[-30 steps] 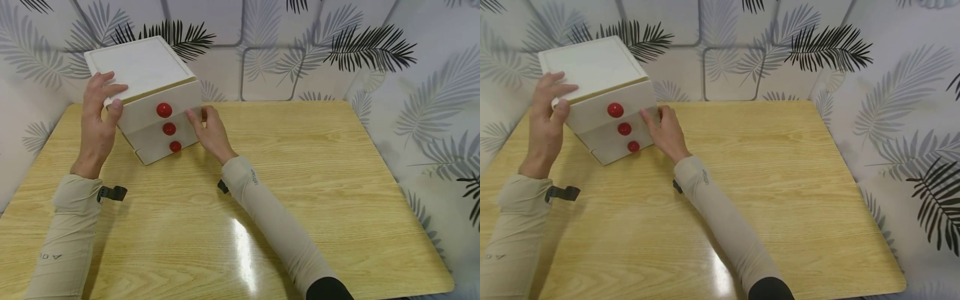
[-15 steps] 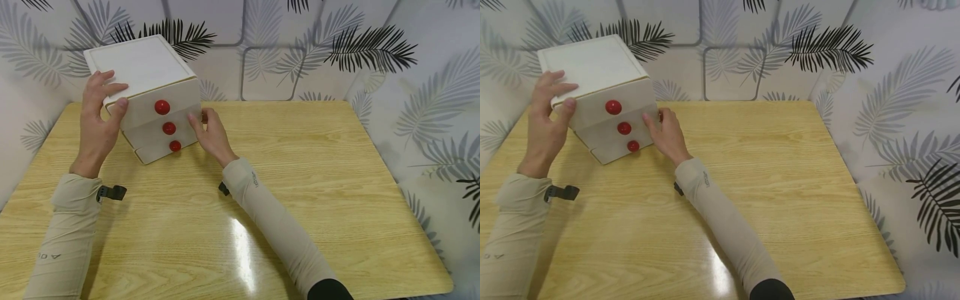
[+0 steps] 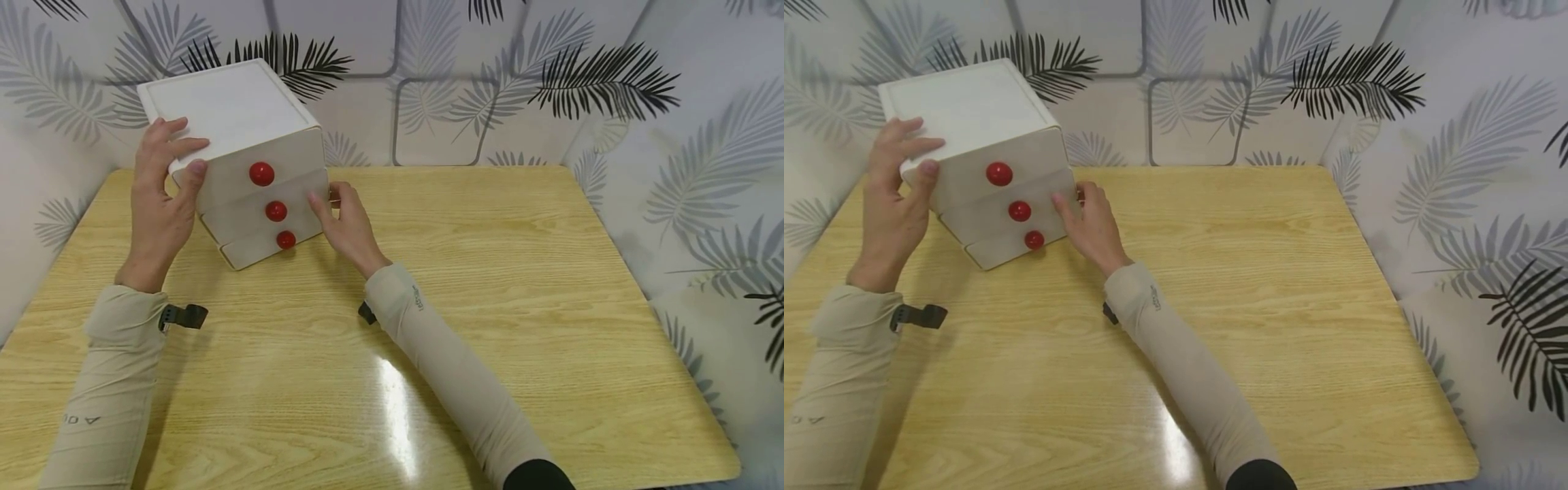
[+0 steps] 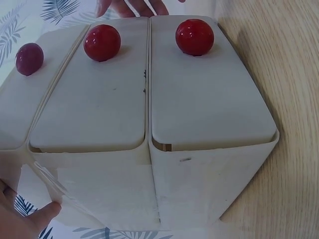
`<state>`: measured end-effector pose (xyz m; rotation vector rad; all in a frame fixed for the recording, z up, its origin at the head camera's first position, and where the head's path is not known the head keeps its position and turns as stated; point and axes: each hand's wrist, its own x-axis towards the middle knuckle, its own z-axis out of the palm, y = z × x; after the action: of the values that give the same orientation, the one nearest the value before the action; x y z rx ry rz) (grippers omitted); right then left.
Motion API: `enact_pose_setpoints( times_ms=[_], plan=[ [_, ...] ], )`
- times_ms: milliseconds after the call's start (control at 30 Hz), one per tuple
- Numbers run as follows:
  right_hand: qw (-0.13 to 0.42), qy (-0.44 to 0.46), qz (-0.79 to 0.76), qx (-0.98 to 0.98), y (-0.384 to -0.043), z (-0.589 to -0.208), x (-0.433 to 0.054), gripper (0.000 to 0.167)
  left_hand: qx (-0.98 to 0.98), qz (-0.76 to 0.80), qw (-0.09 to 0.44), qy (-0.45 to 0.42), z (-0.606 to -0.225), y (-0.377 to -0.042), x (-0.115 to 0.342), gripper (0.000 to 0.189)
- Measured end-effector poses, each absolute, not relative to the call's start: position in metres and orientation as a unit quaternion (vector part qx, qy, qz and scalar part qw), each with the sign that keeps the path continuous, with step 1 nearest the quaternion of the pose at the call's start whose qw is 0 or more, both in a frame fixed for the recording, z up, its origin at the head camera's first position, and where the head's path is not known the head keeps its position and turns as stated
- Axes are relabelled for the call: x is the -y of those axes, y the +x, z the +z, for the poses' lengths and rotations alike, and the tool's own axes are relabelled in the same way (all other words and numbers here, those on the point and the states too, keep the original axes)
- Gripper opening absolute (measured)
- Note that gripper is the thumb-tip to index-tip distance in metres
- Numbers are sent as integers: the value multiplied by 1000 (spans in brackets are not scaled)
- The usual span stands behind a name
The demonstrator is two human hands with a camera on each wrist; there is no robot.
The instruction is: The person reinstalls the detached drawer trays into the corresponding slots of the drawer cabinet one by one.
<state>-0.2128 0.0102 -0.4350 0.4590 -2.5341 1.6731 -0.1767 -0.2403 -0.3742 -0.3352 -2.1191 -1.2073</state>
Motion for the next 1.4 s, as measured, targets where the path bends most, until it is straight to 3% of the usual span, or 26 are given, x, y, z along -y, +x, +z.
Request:
enact_pose_setpoints(
  times_ms=[300,533,700,1000,1400],
  plan=[
    [26,138,542,828,-211,-443,-16,57,808,-458,345,-136,-376,-180,239,39],
    [-11,145,500,854,-208,-443,-25,59,801,-494,318,-117,-363,-157,232,39],
    [-8,152,465,872,-204,-438,-43,61,801,-489,325,-117,-354,-148,228,36],
    [21,161,368,916,-199,-424,-82,66,815,-422,386,-91,-363,-158,233,32],
    [70,166,306,935,-188,-420,-125,69,759,-335,538,-148,-352,-153,196,31]
  ],
)
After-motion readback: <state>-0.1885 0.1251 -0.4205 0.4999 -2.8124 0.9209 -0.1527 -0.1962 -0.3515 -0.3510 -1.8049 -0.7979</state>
